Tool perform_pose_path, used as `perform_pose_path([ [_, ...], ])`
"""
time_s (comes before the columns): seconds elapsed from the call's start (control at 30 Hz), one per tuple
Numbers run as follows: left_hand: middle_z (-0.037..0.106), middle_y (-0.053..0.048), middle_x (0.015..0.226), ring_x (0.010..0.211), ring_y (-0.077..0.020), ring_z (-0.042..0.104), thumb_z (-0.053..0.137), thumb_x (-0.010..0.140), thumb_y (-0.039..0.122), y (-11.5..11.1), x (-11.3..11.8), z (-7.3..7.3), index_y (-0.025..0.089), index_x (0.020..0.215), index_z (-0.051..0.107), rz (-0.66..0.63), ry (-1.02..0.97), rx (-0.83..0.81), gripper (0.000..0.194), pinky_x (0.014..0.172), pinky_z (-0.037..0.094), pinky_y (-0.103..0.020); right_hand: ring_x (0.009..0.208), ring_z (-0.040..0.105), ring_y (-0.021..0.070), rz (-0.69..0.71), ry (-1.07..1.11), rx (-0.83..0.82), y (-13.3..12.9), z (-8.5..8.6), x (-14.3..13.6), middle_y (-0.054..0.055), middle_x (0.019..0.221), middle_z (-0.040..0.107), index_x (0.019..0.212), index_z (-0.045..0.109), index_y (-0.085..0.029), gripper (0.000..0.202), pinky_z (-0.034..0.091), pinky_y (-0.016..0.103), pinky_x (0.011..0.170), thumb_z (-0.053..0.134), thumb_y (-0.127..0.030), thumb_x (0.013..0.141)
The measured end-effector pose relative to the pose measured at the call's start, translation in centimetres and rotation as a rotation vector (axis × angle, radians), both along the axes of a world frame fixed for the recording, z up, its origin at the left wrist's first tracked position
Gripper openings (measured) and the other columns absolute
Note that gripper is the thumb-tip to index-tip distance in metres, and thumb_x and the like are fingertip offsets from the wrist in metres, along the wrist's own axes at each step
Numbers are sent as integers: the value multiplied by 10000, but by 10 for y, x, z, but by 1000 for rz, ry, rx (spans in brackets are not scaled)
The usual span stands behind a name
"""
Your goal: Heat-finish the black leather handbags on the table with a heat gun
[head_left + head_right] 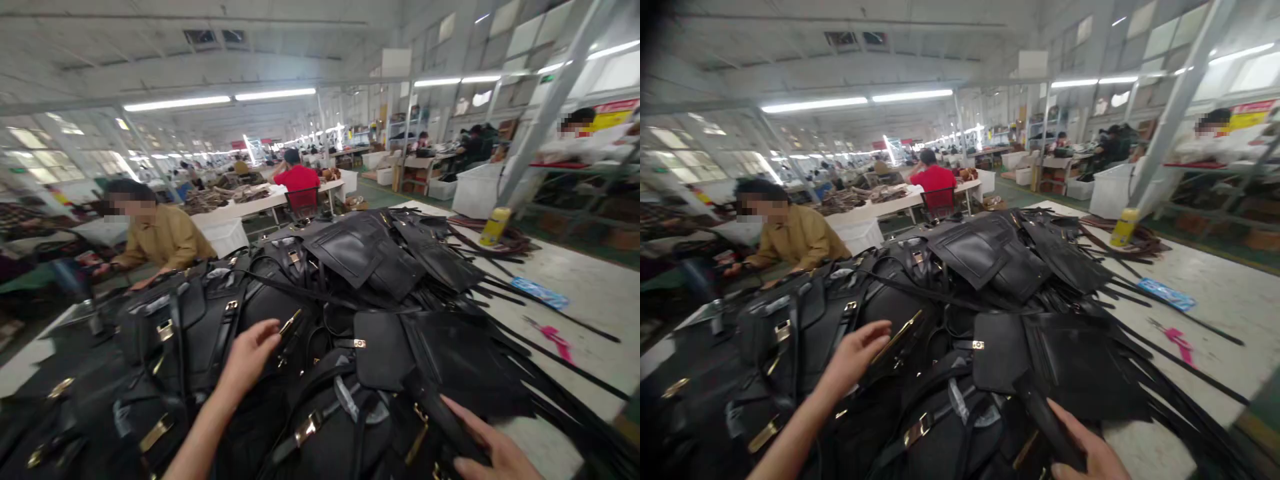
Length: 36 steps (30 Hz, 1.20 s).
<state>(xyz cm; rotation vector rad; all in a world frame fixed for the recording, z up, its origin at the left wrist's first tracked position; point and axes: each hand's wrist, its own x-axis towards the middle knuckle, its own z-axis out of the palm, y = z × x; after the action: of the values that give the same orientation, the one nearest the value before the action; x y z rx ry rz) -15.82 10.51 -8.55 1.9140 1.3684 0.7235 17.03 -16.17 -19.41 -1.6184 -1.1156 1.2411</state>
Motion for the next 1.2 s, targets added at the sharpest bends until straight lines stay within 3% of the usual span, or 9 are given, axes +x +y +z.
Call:
perform_pose_path([
  [0.13,647,-53,871,815,-156,591,493,684,234,-35,95,-98,117,1116,490,-134,123,-211,448,763,429,-246,1162,387,255,-53,20,37,-5,-25,13,88,1288,410,1321,272,-98,755,311,319,983,566,-354,674],
  [0.23,601,-122,1002,927,-220,559,549,646,213,-40,152,-129,121,1194,413,-90,231,-215,572,814,390,-309,1167,381,250,-69,16,30,-12,-36,20,91,1279,422,1313,295,-107,765,307,309,980,595,-361,656],
  [0.4,504,-216,1124,1000,-334,511,636,586,233,-32,199,-136,167,1290,240,42,329,-252,811,813,357,-438,1105,449,255,-97,123,58,-23,-33,20,75,1222,488,1303,324,-133,760,337,296,951,609,-371,640],
  [0.57,580,-149,1051,978,-269,540,651,586,198,-38,205,-142,174,1283,249,53,177,-318,804,836,376,-384,811,582,237,-207,178,-8,-24,-27,20,84,1099,569,1282,346,-124,745,485,282,637,608,-349,621],
  [0.7,599,-77,1058,924,-175,574,612,615,128,-52,214,-129,194,1271,273,-3,-71,-353,741,808,428,-284,558,554,166,-233,214,-60,-22,-22,21,97,1017,599,1289,303,-105,767,415,235,425,607,-310,615],
  [0.87,602,-27,1052,886,-176,588,585,645,217,-75,165,-63,261,1271,300,-60,-529,-388,689,792,466,-320,881,561,232,-174,244,25,-40,2,37,64,1068,584,1281,335,-175,708,441,300,775,614,-295,642],
  [0.97,571,-14,1092,1012,-224,520,611,625,338,-92,99,-38,273,1192,435,168,-427,-230,598,905,391,-383,1027,493,270,-171,237,12,-52,16,47,76,1133,549,1299,312,-173,747,346,347,924,621,-349,642],
  [1.07,546,-2,1113,1090,-242,453,598,623,401,-113,41,-56,294,1134,496,496,-225,-94,531,989,273,-421,1093,444,280,-152,224,-15,-51,25,45,86,1190,506,1299,318,-167,745,310,364,957,620,-360,646],
  [1.2,572,-14,933,913,-231,564,614,616,385,-147,3,-109,317,1290,232,727,-491,-343,777,861,401,-471,1108,431,259,29,300,-39,-32,34,17,65,1176,520,1267,383,-182,688,302,346,958,626,-285,632],
])
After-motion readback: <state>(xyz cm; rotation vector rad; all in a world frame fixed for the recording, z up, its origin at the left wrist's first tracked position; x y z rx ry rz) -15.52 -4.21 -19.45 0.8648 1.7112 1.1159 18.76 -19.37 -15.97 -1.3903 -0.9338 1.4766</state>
